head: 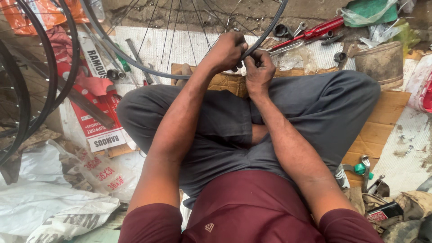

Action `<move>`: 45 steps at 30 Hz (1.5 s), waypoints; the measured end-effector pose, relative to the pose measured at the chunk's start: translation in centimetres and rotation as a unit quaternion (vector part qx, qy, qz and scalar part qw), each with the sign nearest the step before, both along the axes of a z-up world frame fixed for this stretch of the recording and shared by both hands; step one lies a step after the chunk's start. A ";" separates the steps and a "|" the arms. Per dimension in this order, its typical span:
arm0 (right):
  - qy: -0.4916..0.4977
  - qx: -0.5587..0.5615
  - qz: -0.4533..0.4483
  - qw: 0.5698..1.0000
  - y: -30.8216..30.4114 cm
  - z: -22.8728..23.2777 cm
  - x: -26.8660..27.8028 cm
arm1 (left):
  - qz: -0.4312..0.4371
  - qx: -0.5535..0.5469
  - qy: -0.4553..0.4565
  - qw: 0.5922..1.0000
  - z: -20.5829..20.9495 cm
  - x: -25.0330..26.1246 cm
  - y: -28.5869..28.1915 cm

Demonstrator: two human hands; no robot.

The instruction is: The person sits on the floor and works on a bicycle wheel, using a spoke wrench to tighten the spokes. The person rotates the wheel to access different sections and continues adjusting the tension on the spokes.

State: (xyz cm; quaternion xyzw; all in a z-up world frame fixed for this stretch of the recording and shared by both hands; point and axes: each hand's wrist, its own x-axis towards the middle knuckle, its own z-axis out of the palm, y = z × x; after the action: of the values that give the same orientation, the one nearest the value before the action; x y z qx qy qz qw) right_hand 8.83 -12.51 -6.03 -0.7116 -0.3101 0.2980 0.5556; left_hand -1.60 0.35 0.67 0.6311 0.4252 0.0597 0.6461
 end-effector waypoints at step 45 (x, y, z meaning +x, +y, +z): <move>0.154 0.022 0.086 0.984 0.7 0.7 2.4 | -0.071 0.230 0.130 0.962 -4.1 0.5 0.0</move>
State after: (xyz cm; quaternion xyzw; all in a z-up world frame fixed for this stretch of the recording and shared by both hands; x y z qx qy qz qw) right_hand 11.22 -11.77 -5.37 -0.6150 -0.2876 0.4441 0.5846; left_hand -1.13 0.34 -3.41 0.7935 0.4344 0.0279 0.4252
